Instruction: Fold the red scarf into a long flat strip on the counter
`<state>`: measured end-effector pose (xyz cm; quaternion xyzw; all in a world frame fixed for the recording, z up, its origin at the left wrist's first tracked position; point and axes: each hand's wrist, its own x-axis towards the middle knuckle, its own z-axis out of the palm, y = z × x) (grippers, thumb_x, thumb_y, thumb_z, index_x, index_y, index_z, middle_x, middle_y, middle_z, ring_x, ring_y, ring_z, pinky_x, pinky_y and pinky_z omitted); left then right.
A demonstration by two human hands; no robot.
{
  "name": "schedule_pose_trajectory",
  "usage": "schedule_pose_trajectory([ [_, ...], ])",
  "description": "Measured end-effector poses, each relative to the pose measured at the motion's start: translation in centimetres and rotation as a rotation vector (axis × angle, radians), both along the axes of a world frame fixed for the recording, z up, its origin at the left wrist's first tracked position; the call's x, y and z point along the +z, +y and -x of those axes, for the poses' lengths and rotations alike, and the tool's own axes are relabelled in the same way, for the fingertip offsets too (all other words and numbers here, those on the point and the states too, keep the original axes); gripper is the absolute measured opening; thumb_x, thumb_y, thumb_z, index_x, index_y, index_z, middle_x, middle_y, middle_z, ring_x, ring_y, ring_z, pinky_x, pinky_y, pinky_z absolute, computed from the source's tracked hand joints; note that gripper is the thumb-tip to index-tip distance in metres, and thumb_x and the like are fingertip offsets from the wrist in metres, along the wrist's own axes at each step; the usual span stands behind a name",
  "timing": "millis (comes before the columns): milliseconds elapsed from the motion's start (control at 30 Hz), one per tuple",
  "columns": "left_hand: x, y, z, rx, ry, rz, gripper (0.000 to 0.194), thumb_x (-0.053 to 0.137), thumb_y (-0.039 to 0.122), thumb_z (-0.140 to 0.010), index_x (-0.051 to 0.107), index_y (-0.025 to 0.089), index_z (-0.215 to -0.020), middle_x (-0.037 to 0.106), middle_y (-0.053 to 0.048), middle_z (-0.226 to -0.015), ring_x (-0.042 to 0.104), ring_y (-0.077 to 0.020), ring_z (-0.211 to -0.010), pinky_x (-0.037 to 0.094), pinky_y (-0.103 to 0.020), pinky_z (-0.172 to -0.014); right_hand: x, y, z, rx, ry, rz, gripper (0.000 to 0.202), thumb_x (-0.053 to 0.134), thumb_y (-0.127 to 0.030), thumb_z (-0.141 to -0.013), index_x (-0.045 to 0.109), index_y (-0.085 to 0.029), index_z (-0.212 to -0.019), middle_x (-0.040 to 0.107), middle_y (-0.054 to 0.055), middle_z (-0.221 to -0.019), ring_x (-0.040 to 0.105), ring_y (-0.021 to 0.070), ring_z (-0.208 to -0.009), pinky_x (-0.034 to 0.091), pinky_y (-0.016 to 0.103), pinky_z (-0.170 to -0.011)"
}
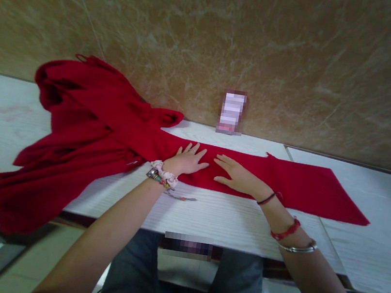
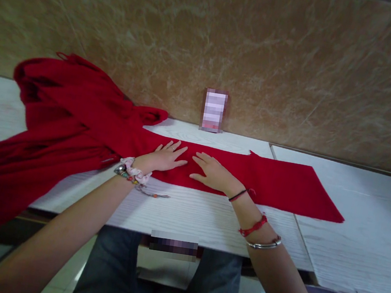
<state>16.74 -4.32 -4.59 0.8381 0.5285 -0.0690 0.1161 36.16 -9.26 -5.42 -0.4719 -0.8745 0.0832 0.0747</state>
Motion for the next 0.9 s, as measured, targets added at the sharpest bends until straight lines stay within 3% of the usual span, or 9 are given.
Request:
schedule_pose_trajectory([
  [233,-0.5,0.1,-0.1,0.005,0.017,-0.003,0.064,0.021,0.056,-0.092,0.015,0.025,-0.148,0.003,-0.009,-0.155,0.002,-0.0315,-0.142,0.011,-0.053,-0.112,1.4,-0.9,0.3,0.184,0.016,0.035,0.063,0.064,-0.042,-0.077,0.051,-0.012,-0.131,0.049,0.015,-0.137,0.044,0.0251,-0.127,0.036,0.041,-0.106],
  [367,-1.1,0.2,0.4,-0.066,-0.035,-0.093,0.062,0.025,0.056,-0.092,0.021,0.024,-0.146,0.012,-0.012,-0.154,0.008,-0.0349,-0.141,0.016,-0.057,-0.109,1.5,-1.1,0.5,0.221,0.014,0.021,0.052,0.058,-0.018,-0.074,0.056,-0.012,-0.126,0.056,0.014,-0.13,0.05,0.023,-0.121,0.039,0.039,-0.103],
  [433,-1.3,0.0,0.6,-0.095,-0.082,-0.203,0.057,0.03,0.05,-0.093,0.03,0.022,-0.143,0.023,-0.015,-0.151,0.018,-0.0363,-0.138,0.023,-0.058,-0.106,1.2,-1.0,0.6,0.223,0.025,0.0,0.053,0.052,-0.007,-0.069,0.057,-0.012,-0.122,0.058,0.014,-0.127,0.051,0.0224,-0.12,0.039,0.039,-0.103],
  [567,-0.8,-0.2,1.0,-0.198,-0.202,-0.462,0.033,0.039,0.029,-0.092,0.057,0.012,-0.114,0.054,-0.016,-0.117,0.053,-0.0262,-0.11,0.041,-0.039,-0.092,0.2,-0.7,0.4,0.146,0.131,-0.037,0.059,0.043,0.004,-0.062,0.056,-0.013,-0.116,0.062,0.013,-0.119,0.056,0.02,-0.112,0.044,0.038,-0.097],
  [633,-0.1,-0.6,1.5,-0.348,-0.233,-0.468,0.025,0.04,0.027,-0.091,0.059,0.013,-0.099,0.059,-0.011,-0.099,0.057,-0.0208,-0.093,0.044,-0.031,-0.083,-0.1,-0.8,0.0,0.113,0.198,-0.044,0.055,0.042,0.005,-0.062,0.055,-0.014,-0.112,0.064,0.011,-0.111,0.059,0.0183,-0.104,0.047,0.036,-0.091],
  [733,0.9,-1.4,2.2,-0.615,-0.221,-0.333,0.027,0.048,0.039,-0.088,0.055,0.017,-0.101,0.061,-0.005,-0.097,0.058,-0.0183,-0.087,0.044,-0.027,-0.074,-0.2,-1.4,-0.9,0.103,0.268,-0.136,0.038,0.047,0.001,-0.067,0.057,-0.015,-0.1,0.064,0.009,-0.101,0.06,0.018,-0.095,0.049,0.035,-0.085],
  [800,1.1,-2.0,2.4,-0.679,-0.184,-0.309,0.03,0.052,0.039,-0.086,0.053,0.017,-0.106,0.06,-0.005,-0.103,0.059,-0.0187,-0.088,0.044,-0.027,-0.073,-0.2,-1.6,-1.5,0.097,0.276,-0.236,0.025,0.05,-0.004,-0.073,0.059,-0.016,-0.092,0.064,0.01,-0.097,0.059,0.019,-0.092,0.05,0.036,-0.083],
  [900,0.7,-2.2,2.3,-0.658,-0.149,-0.358,0.023,0.048,0.023,-0.087,0.051,0.017,-0.109,0.061,-0.007,-0.107,0.06,-0.0189,-0.091,0.044,-0.027,-0.074,-0.1,-1.7,-2.3,0.053,0.266,-0.33,0.015,0.051,-0.011,-0.08,0.062,-0.016,-0.088,0.066,0.01,-0.092,0.06,0.0197,-0.089,0.051,0.036,-0.081],
])
